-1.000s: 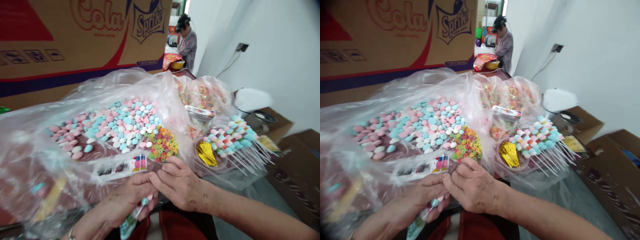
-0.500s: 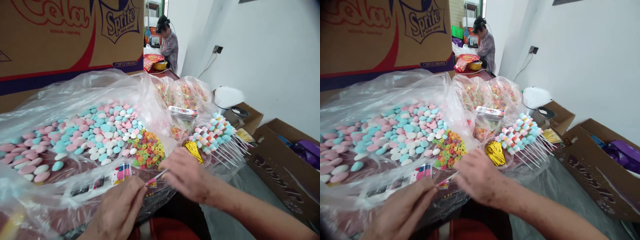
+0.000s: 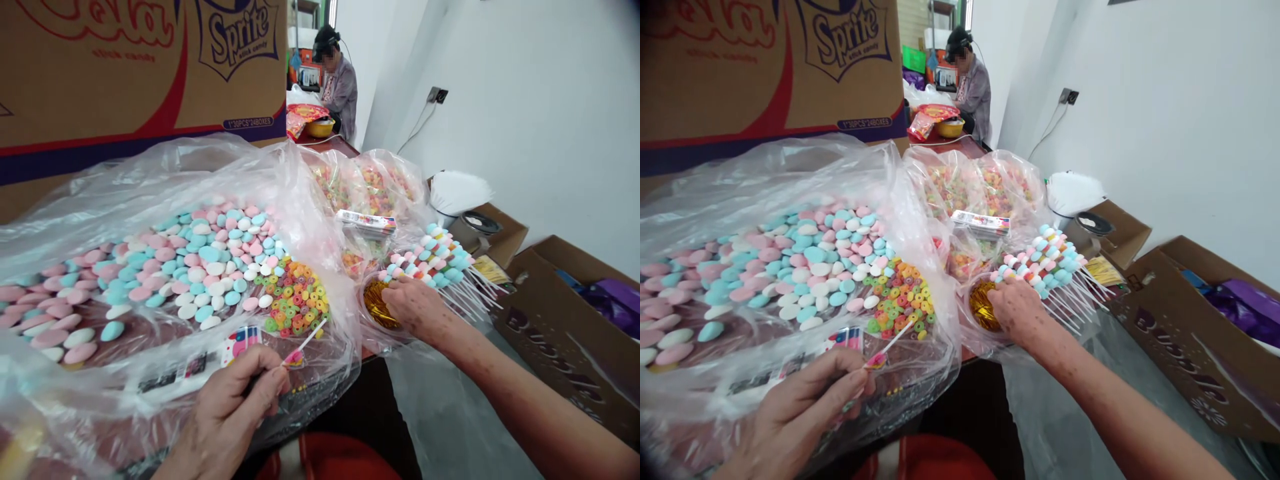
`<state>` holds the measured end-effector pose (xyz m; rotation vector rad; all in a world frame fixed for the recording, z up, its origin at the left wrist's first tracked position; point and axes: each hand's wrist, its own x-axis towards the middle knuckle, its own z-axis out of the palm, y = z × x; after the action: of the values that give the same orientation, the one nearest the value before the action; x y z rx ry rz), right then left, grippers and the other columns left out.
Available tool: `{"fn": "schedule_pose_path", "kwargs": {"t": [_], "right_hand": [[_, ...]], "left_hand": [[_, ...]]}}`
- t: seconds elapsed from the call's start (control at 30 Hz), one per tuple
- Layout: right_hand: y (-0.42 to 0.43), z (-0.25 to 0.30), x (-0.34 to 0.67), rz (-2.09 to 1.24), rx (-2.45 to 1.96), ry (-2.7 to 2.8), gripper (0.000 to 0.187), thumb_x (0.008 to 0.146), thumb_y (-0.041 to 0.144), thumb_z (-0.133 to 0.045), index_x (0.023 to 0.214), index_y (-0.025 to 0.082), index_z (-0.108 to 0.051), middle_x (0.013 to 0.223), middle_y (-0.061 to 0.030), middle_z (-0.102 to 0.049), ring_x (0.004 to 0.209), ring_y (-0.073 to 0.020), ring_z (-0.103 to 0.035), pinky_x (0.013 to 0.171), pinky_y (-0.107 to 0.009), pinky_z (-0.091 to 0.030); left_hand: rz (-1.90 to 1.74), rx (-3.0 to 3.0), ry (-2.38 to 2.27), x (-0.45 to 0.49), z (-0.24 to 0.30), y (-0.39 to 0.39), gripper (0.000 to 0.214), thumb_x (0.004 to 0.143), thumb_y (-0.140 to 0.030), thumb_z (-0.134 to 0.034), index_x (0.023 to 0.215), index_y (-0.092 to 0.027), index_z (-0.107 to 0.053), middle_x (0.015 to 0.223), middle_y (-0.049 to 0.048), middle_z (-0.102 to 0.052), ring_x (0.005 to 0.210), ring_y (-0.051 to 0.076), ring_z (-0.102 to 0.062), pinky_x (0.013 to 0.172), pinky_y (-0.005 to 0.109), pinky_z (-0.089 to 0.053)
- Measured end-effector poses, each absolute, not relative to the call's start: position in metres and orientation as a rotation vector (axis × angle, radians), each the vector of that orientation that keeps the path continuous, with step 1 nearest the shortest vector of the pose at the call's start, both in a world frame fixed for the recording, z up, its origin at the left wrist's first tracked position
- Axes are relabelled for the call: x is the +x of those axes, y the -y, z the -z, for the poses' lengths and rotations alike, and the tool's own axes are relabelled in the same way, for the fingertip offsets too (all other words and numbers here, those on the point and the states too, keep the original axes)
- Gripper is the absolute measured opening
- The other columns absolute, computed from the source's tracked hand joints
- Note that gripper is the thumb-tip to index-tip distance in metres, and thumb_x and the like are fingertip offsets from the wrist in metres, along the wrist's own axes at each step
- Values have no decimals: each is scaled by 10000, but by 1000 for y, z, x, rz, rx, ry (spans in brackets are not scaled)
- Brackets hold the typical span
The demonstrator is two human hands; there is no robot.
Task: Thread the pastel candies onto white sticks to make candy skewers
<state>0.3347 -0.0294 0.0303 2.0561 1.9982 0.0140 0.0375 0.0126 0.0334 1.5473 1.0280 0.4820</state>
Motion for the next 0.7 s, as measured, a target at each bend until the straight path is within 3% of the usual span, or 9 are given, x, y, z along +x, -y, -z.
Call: {"fn": "schedule_pose_path", "kwargs": {"t": [0.13,0.47,0.7], "right_hand": [[32,-42,334,66,2159,-1843,231,897,113,-479,846,169,-698,814,-113,-702,796,-214,-645,570,-258,-368],[40,-33,338,-33,2127,-1936,152,873,96,-517,860,167,-652,866,-88,-695,885,-208,-627,638,-254,-354],[46,-28,340,-72,2074,-2064,183,897,84,-482,826,170,-627,814,-57,-664,772,-186,-620,603,-278,-315]], "left_hand": [[-470,1355,-1025,40,-34,-14,305,805,-462,-642,684,-185,-603,671,11,-631,560,119,-519,495,193,-391],[-554,1211,-1010,49,-35,-8,283,776,-405,-681,645,-171,-592,631,8,-621,493,86,-502,439,169,-321],[-541,1176,-984,47,-33,-7,274,763,-398,-699,643,-170,-604,630,9,-615,506,92,-506,457,175,-347]]}}
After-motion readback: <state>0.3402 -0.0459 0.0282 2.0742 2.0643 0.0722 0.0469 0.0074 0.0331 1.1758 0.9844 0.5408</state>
